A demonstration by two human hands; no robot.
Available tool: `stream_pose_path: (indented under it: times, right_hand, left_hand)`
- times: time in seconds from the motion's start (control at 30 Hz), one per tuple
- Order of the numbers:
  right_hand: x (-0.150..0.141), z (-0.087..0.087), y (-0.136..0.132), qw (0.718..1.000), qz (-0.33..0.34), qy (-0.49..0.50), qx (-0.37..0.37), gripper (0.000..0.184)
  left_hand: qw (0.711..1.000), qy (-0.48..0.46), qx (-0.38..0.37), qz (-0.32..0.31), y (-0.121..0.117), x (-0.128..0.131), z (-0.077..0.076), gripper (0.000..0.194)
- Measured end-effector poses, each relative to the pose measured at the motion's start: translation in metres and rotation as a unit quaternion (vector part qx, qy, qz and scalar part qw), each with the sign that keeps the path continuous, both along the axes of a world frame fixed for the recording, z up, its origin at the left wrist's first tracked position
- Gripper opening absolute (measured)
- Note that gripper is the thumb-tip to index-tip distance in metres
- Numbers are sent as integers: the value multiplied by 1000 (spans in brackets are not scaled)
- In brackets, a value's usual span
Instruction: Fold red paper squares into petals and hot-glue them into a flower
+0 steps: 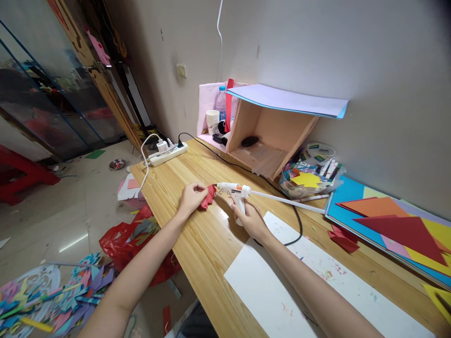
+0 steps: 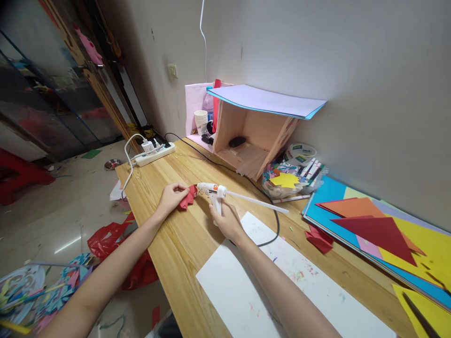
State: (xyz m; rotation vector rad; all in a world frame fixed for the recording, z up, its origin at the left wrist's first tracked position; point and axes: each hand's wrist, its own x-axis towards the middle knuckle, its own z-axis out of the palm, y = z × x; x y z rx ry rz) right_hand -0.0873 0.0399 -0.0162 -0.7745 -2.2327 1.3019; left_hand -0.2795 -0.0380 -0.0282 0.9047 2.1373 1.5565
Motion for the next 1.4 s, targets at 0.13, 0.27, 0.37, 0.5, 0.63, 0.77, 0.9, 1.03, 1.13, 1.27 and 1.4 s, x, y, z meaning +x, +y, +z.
stream_pose_path:
  times: [0.13, 0.27, 0.37, 0.5, 0.63, 0.77, 0.9, 1.03, 1.13, 1.27, 1.4]
  right_hand:
    - [-1, 1, -1, 1000, -2, 1, -4, 32]
    - [-1, 1, 0, 1000, -2, -3, -9, 31]
    - [0, 1, 0, 1000, -1, -4, -3, 31]
    - [0, 0, 0, 1000, 0, -2, -5, 32]
    - [0, -1, 0, 1000, 3, 7, -13, 30]
    - [0, 0, 0, 1000, 11, 14, -17, 28]
    - [0, 2, -1, 1000, 12, 8, -13, 29]
    - [0, 1, -1, 1000, 11, 3, -9, 29]
    - [-1, 0, 0, 1000, 10, 1, -2, 29]
    - [-1, -2, 1, 1000, 10, -4, -4, 28]
    - [0, -3, 0, 1000, 3, 1, -2, 27]
  left_hand:
    - [1000, 1, 2, -1, 1, -1, -2, 10]
    - [1000, 5, 3, 0, 1, -2, -3, 10]
    - [1000, 9, 3, 6, 0, -3, -2, 11]
    - [1000, 11, 3, 14, 0, -2, 0, 12]
    - [1000, 11, 0, 23, -2, -1, 4, 11]
    - [999, 14, -4, 33, -3, 0, 7, 11]
    - [999, 20, -3, 36, -2, 0, 7, 11]
    - [999, 30, 2, 38, -2, 0, 7, 13]
    - [998, 42, 5, 39, -3, 3, 10, 14]
    - [993, 116, 4, 35, -5, 8, 12, 15]
    - [987, 157, 8, 29, -6, 9, 14, 14]
